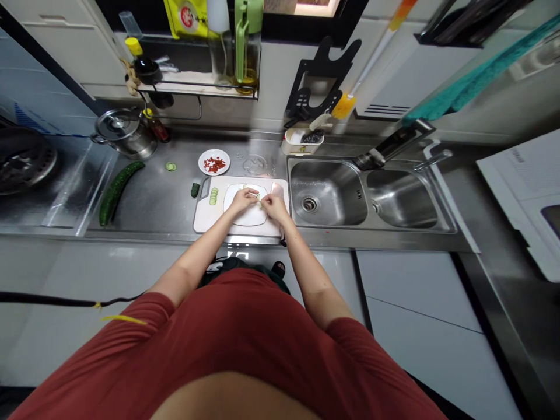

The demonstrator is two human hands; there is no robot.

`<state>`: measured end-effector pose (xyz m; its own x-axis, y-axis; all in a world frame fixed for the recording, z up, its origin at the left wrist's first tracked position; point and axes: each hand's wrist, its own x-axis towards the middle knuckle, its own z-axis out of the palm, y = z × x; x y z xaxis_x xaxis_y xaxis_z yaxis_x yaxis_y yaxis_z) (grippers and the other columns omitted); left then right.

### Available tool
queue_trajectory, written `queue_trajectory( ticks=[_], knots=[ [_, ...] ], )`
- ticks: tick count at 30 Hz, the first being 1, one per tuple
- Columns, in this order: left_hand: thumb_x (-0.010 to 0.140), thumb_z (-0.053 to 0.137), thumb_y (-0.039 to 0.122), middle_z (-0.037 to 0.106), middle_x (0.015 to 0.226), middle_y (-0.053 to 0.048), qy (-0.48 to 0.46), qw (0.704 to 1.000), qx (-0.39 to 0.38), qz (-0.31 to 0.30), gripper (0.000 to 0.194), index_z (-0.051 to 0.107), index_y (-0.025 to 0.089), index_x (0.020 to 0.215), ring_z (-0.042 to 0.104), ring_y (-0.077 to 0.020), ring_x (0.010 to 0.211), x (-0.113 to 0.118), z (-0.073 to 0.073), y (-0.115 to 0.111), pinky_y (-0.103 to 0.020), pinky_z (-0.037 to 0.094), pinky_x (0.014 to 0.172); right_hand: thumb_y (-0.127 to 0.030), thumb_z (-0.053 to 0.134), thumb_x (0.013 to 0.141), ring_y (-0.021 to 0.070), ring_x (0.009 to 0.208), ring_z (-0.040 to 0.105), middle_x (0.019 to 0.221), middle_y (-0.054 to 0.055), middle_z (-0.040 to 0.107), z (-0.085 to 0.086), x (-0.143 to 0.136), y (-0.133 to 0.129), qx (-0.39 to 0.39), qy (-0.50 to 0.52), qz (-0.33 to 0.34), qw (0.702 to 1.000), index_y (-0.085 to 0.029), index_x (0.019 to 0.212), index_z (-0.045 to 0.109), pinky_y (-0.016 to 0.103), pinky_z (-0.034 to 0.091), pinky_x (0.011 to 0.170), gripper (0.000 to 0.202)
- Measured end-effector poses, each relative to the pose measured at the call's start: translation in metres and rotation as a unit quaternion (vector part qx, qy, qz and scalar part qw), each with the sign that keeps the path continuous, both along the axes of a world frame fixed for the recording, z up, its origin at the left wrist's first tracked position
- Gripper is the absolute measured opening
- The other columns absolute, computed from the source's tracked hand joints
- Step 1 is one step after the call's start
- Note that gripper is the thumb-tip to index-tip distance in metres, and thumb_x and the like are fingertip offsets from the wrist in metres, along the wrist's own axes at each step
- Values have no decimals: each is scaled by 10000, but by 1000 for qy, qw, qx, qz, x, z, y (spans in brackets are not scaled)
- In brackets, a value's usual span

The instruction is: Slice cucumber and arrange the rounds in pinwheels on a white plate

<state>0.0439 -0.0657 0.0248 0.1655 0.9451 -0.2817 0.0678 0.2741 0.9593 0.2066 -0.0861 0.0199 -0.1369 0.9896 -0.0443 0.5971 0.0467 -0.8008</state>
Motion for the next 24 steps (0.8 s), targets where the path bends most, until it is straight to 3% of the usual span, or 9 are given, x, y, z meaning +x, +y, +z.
queue_trajectory(
  ticks=[3, 9, 18, 24],
  knots=[
    [561, 680, 137, 579, 588, 34, 27, 999, -15, 14, 314, 634, 130, 872, 497, -70, 544, 4, -7, -2, -205, 394, 595, -195, 500, 816, 128, 731, 583, 788, 29, 675, -11, -1, 0, -8, -36, 12, 999, -140, 849, 657, 212, 408, 691, 170],
    [590, 667, 140, 595, 607, 24, 125, 991, -25, 27, 304, 650, 138, 893, 500, -89, 553, 11, -7, -3, -217, 413, 592, -220, 482, 869, 166, 813, 579, 882, 58, 672, -20, -4, -1, -4, -148, 11, 989, -158, 911, 658, 242, 397, 726, 191],
    [683, 602, 153, 671, 748, -30, 278, 958, 72, -21, 269, 686, 167, 939, 577, -148, 694, 8, -25, 7, -256, 437, 709, -236, 433, 920, 235, 952, 490, 991, 122, 618, -21, -11, -6, 44, -247, 13, 968, -147, 967, 650, 304, 356, 805, 240],
    [730, 540, 147, 692, 816, -60, 337, 931, 128, -51, 257, 711, 181, 919, 594, -181, 763, 9, -22, 3, -279, 422, 760, -249, 411, 934, 250, 980, 446, 1021, 132, 585, -22, -14, -9, 44, -258, 8, 965, -155, 1001, 632, 317, 338, 802, 250]
  ],
)
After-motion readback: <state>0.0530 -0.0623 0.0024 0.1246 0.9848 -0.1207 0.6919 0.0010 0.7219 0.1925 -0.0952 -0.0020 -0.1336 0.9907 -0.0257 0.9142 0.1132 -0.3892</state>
